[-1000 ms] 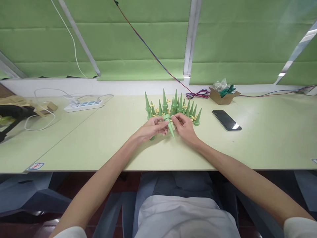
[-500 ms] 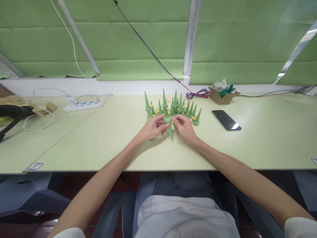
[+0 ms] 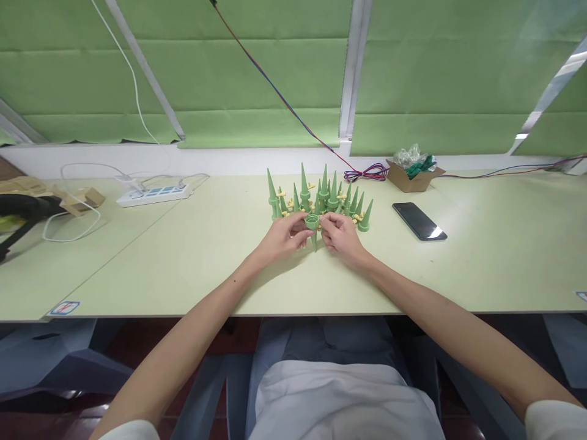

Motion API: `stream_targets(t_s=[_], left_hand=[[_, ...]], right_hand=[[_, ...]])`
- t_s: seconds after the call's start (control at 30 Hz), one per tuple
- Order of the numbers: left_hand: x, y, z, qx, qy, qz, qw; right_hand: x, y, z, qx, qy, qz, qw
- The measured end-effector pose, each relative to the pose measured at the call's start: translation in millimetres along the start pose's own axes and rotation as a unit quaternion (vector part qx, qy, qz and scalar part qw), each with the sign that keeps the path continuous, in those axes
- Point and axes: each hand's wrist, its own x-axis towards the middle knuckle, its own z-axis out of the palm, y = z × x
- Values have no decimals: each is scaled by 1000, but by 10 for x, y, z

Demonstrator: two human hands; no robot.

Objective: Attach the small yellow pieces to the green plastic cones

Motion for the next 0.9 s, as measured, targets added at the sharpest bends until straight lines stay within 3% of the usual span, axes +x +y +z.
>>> stream_targets(t_s=[0.3,0.57,0.9], left_hand=[[-8,-103,-23,144,-7,102,984],[-13,-172,-26,211,11,182,960],[-7,-133,-57,299,19,243,923]], right_hand=[[-6,-54,14,16,0,39,999],[-14,-72,23,36,0,72,997],[5,-54,32,45,9,74,996]])
